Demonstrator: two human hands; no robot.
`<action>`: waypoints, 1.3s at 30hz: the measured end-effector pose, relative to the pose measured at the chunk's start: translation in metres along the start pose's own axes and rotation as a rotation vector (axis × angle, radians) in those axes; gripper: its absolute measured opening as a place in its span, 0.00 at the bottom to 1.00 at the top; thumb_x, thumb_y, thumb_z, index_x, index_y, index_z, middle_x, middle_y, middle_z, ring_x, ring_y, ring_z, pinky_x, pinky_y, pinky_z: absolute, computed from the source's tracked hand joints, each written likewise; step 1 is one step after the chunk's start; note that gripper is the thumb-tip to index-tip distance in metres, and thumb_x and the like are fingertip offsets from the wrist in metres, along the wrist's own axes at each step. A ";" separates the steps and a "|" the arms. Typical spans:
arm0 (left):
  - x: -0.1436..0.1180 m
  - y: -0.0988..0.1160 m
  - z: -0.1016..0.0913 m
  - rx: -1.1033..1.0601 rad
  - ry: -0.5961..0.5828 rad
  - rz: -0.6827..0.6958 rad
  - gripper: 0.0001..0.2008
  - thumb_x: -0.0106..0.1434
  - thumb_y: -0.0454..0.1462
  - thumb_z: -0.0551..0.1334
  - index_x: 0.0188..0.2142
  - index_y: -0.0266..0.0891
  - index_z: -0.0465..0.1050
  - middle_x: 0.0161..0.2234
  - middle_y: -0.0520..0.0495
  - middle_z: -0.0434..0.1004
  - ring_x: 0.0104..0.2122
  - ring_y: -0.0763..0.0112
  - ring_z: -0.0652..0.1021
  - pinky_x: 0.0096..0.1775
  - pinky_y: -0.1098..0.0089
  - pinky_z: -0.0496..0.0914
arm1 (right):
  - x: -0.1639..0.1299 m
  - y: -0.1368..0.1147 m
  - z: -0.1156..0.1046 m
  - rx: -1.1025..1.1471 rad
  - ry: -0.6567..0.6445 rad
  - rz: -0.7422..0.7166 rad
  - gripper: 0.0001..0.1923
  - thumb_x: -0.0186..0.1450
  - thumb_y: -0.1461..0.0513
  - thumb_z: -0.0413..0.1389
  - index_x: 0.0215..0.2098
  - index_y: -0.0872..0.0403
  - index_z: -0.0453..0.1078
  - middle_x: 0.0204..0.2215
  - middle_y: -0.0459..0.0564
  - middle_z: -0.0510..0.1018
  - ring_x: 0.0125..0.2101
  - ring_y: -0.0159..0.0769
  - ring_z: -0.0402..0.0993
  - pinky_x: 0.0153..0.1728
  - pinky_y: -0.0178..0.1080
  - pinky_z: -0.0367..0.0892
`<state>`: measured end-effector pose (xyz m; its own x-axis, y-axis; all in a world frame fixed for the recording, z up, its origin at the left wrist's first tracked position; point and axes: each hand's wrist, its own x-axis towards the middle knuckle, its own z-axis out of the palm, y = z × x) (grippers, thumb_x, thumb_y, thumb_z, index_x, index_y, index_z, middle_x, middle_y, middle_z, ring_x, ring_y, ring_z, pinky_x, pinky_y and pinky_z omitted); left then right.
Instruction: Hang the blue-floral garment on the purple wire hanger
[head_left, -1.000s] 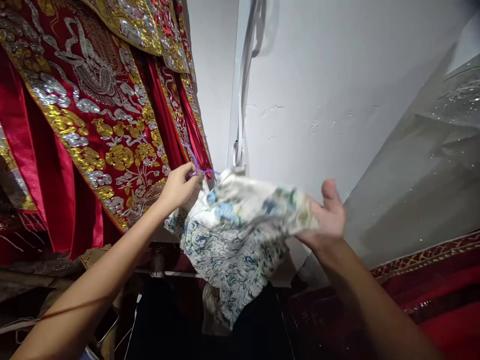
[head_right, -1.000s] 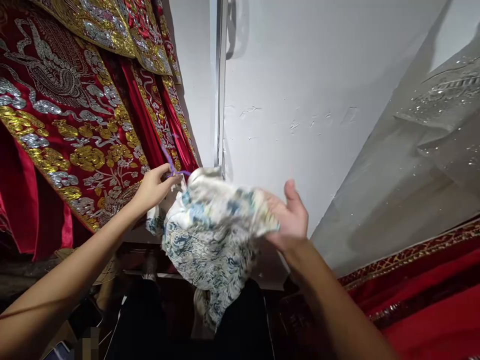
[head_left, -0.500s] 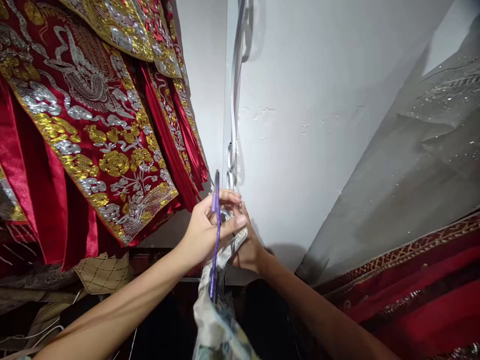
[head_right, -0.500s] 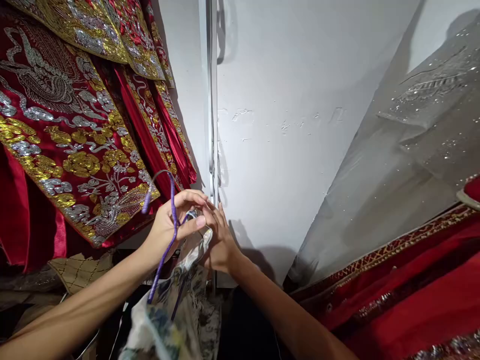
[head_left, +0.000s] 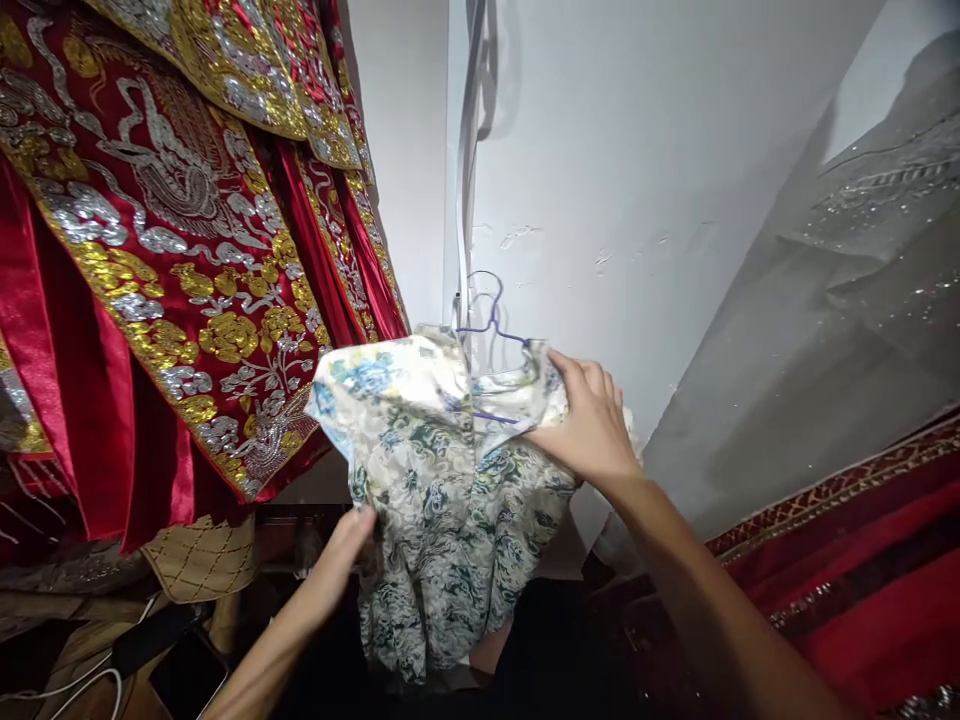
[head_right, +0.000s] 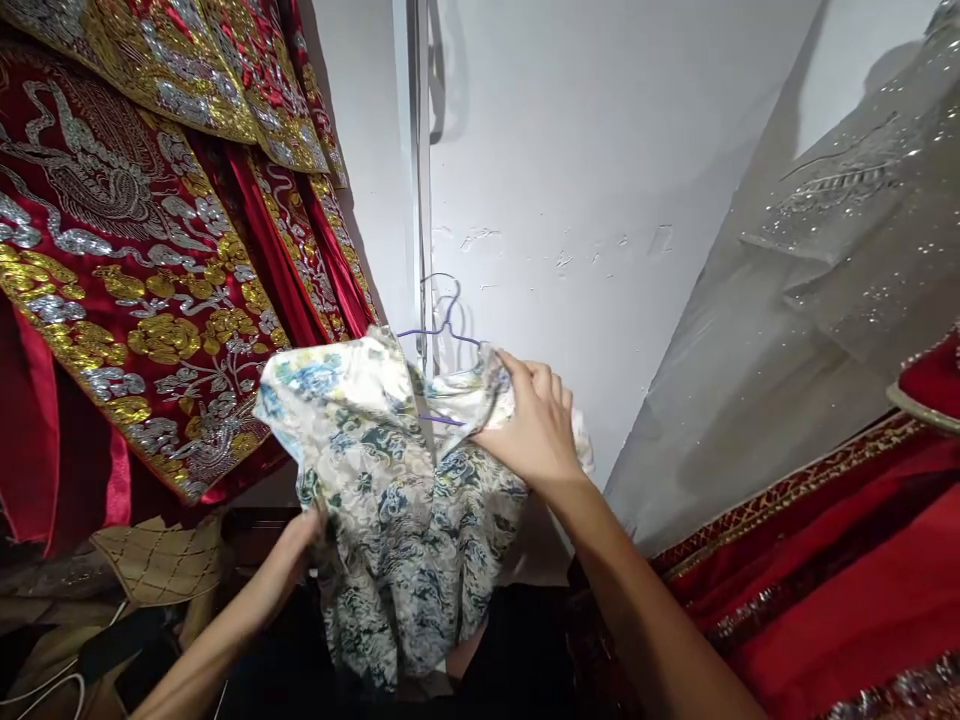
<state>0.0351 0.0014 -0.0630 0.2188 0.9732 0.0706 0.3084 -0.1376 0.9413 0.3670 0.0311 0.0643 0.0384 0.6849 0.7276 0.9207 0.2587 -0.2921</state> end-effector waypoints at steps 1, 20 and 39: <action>-0.005 -0.006 0.007 -0.042 -0.006 -0.040 0.35 0.66 0.60 0.52 0.61 0.41 0.70 0.55 0.39 0.78 0.60 0.47 0.73 0.61 0.50 0.68 | 0.002 -0.007 -0.002 0.009 -0.028 -0.048 0.49 0.53 0.55 0.65 0.70 0.47 0.54 0.57 0.61 0.65 0.58 0.66 0.61 0.58 0.63 0.57; -0.074 -0.009 0.066 -0.840 0.169 -0.311 0.42 0.56 0.45 0.74 0.67 0.41 0.62 0.59 0.36 0.74 0.62 0.48 0.70 0.67 0.50 0.58 | -0.195 -0.094 0.110 1.242 -0.351 0.696 0.21 0.66 0.45 0.57 0.44 0.52 0.69 0.30 0.48 0.73 0.28 0.35 0.69 0.27 0.36 0.64; -0.054 -0.048 0.078 -0.880 0.461 -0.467 0.28 0.56 0.44 0.73 0.53 0.42 0.71 0.54 0.38 0.77 0.59 0.47 0.73 0.62 0.51 0.65 | -0.188 -0.059 0.089 1.156 -0.368 0.750 0.11 0.63 0.60 0.51 0.23 0.53 0.63 0.15 0.41 0.63 0.18 0.29 0.58 0.23 0.35 0.53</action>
<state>0.0806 -0.0586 -0.1377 -0.1710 0.8958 -0.4103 -0.5380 0.2640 0.8005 0.2710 -0.0523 -0.1105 0.1000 0.9945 0.0296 -0.1081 0.0404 -0.9933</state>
